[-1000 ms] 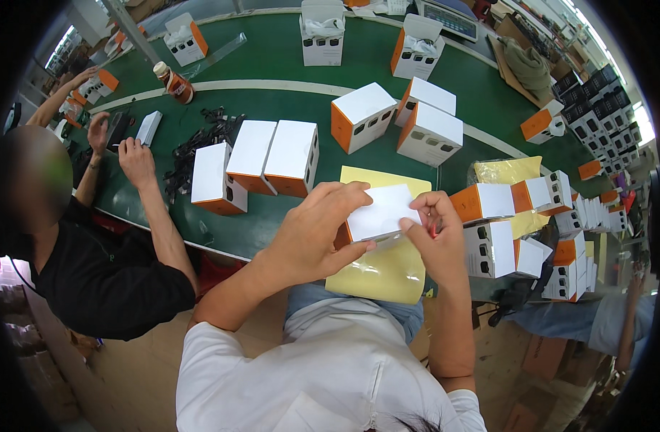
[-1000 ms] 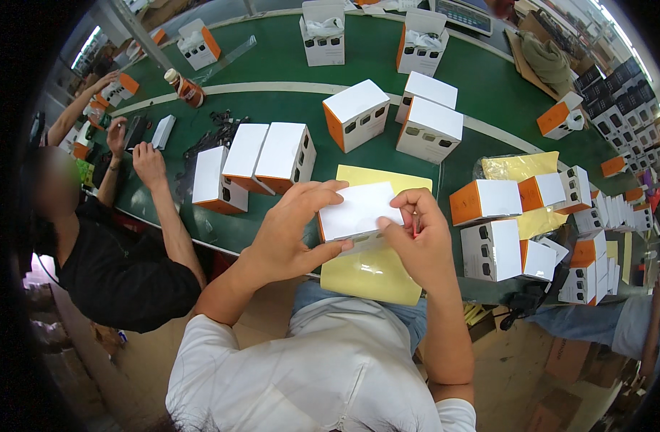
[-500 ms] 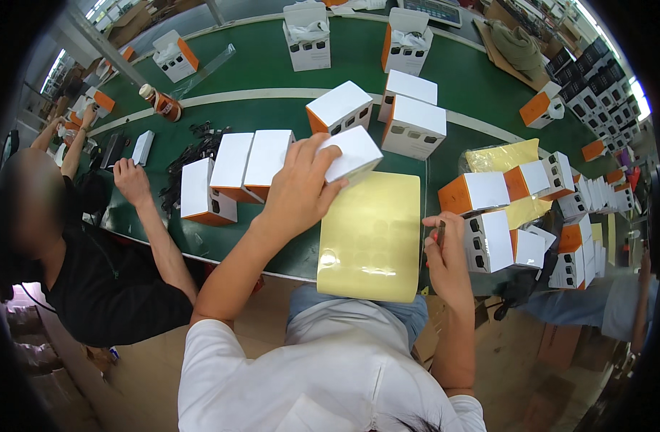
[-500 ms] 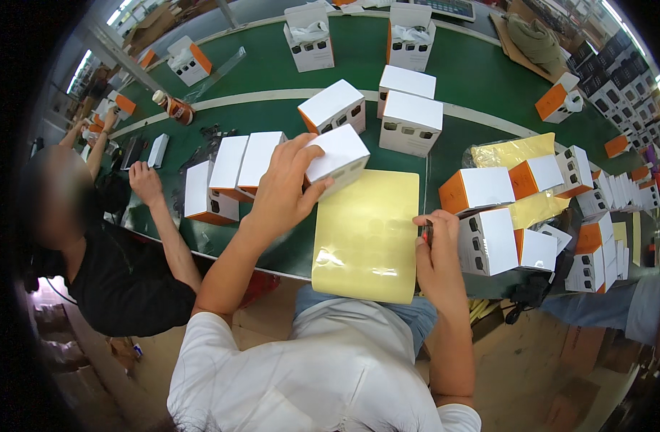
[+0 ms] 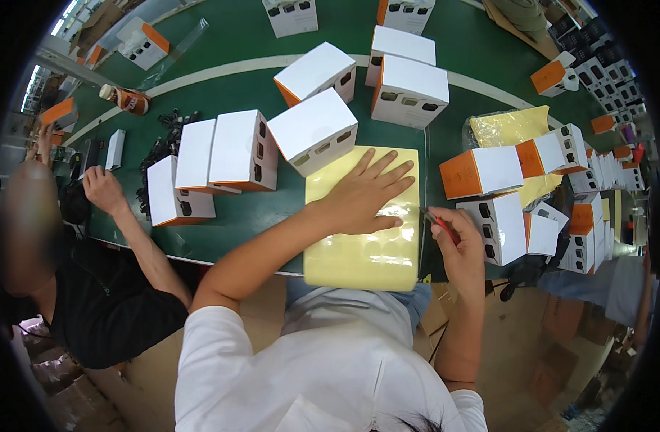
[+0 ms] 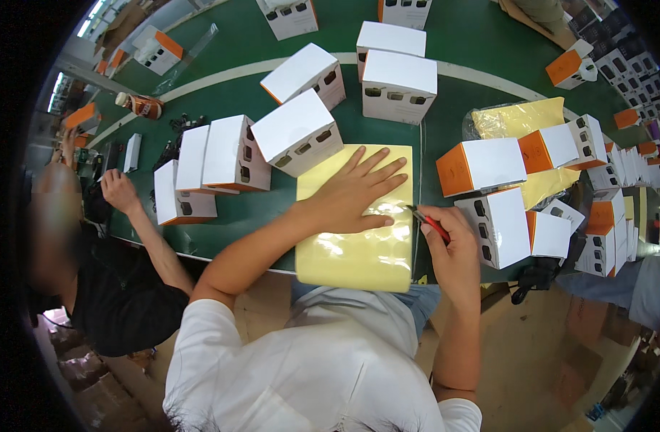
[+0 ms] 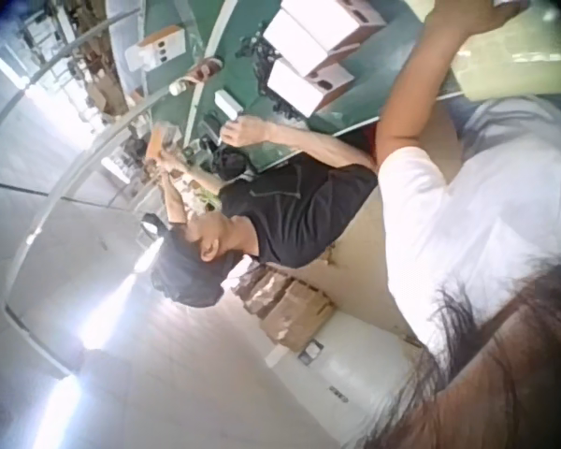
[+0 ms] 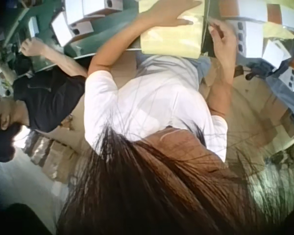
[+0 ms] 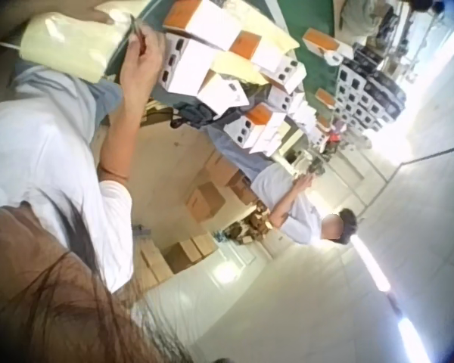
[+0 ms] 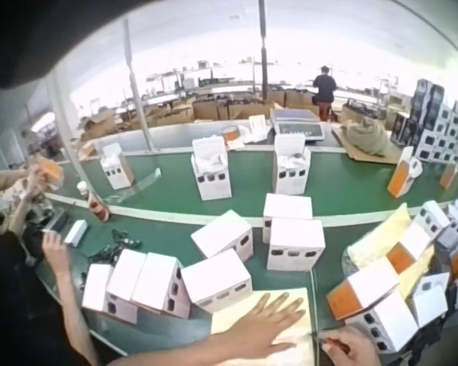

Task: Applying labels to product boxes and organizing them on the workspace and conveyor.

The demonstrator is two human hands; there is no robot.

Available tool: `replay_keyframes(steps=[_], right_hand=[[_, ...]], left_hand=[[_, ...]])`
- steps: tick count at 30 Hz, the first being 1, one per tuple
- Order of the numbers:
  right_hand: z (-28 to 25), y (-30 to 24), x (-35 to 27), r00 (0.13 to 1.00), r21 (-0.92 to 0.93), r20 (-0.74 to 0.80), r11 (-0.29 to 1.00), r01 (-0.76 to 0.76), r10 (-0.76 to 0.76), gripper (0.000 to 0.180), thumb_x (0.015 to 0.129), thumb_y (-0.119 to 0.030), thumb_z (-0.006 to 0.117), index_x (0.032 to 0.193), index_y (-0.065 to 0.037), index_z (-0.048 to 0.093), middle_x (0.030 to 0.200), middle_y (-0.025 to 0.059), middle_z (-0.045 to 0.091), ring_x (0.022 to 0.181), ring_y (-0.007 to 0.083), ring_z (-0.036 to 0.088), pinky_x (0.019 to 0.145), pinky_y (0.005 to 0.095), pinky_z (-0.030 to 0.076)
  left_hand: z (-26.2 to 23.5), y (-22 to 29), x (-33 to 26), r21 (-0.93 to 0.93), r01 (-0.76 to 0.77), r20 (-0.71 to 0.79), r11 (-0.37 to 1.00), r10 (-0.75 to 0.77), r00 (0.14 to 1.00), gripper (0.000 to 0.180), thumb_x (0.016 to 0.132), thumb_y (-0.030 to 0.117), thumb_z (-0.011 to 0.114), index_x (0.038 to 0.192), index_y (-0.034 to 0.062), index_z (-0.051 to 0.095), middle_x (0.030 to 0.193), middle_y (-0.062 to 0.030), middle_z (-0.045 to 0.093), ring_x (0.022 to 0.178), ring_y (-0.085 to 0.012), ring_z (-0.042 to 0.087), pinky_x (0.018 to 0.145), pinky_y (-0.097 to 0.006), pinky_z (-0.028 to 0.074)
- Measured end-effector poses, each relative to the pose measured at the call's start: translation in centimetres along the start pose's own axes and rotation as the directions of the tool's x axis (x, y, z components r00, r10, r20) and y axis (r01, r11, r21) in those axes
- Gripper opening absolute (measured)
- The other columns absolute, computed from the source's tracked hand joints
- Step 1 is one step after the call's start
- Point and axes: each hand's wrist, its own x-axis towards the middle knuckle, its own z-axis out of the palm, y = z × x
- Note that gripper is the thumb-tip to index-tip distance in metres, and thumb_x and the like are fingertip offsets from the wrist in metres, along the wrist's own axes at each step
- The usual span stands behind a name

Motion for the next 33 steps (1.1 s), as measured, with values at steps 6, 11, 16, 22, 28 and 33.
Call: replay_keyframes(steps=[6, 11, 16, 22, 28, 33], right_hand=[[0.3, -0.4, 0.4, 1.0, -0.168, 0.019, 0.986, 0.018, -0.015, 0.02, 0.092, 0.003, 0.064, 0.111, -0.001, 0.072, 0.094, 0.0104, 0.065, 0.08, 0.0182, 0.06, 0.074, 0.0284, 0.048], [1.3, -1.3, 1.6, 1.0, -0.413, 0.005, 0.911, 0.015, -0.014, 0.019, 0.09, -0.002, 0.068, 0.106, -0.008, 0.075, 0.089, 0.008, 0.066, 0.071, 0.0248, 0.06, 0.066, 0.0341, 0.048], [1.8, -1.0, 2.0, 1.0, -0.504, 0.02, 0.864, 0.012, -0.002, 0.019, 0.09, -0.004, 0.066, 0.105, -0.01, 0.076, 0.085, 0.0076, 0.064, 0.07, 0.0281, 0.062, 0.066, 0.0394, 0.048], [1.9, -0.8, 2.4, 0.998, -0.539, 0.054, 0.843, 0.003, 0.031, 0.02, 0.09, -0.004, 0.066, 0.105, -0.011, 0.077, 0.085, 0.0084, 0.065, 0.07, 0.0287, 0.063, 0.067, 0.0406, 0.049], [1.5, -1.0, 2.6, 0.994, -0.499, 0.099, 0.867, 0.003, 0.053, 0.02, 0.089, -0.002, 0.065, 0.103, -0.01, 0.077, 0.083, 0.0094, 0.064, 0.07, 0.0288, 0.064, 0.066, 0.0406, 0.049], [1.7, -1.2, 2.4, 0.992, -0.504, 0.101, 0.863, -0.02, 0.082, 0.019, 0.088, -0.005, 0.066, 0.104, -0.01, 0.077, 0.081, 0.009, 0.063, 0.069, 0.0282, 0.064, 0.065, 0.0412, 0.049]], left_hand=[[-1.7, -0.4, -1.6, -0.157, -0.049, 0.131, 0.986, 0.07, 0.989, 0.067, 0.086, 0.045, 0.073, 0.142, 0.0114, 0.056, 0.159, -0.0088, 0.041, 0.15, -0.032, 0.031, 0.121, -0.053, 0.021], [-0.6, -0.5, -0.8, -0.131, -0.061, -0.046, 0.989, 0.055, 0.997, 0.057, 0.08, 0.04, 0.08, 0.129, 0.015, 0.065, 0.143, -0.0059, 0.054, 0.135, -0.0289, 0.043, 0.108, -0.049, 0.032], [-0.4, -0.5, -0.8, -0.134, -0.05, -0.03, 0.99, 0.046, 0.998, 0.058, 0.081, 0.044, 0.079, 0.131, 0.0185, 0.064, 0.144, -0.0045, 0.053, 0.135, -0.0294, 0.042, 0.105, -0.047, 0.033], [-0.1, -0.6, -0.9, -0.133, -0.047, -0.046, 0.99, 0.041, 0.998, 0.06, 0.079, 0.044, 0.08, 0.132, 0.0186, 0.064, 0.143, -0.0037, 0.053, 0.134, -0.029, 0.042, 0.104, -0.047, 0.033], [-0.2, -0.5, -0.9, -0.13, -0.043, -0.038, 0.991, 0.039, 0.999, 0.062, 0.078, 0.043, 0.08, 0.132, 0.0187, 0.063, 0.144, -0.0032, 0.052, 0.134, -0.0286, 0.042, 0.104, -0.047, 0.033], [-0.3, -0.5, -0.9, -0.129, -0.042, -0.036, 0.991, 0.038, 0.999, 0.061, 0.078, 0.043, 0.08, 0.131, 0.0188, 0.064, 0.144, -0.0033, 0.052, 0.134, -0.0285, 0.042, 0.104, -0.047, 0.033]])
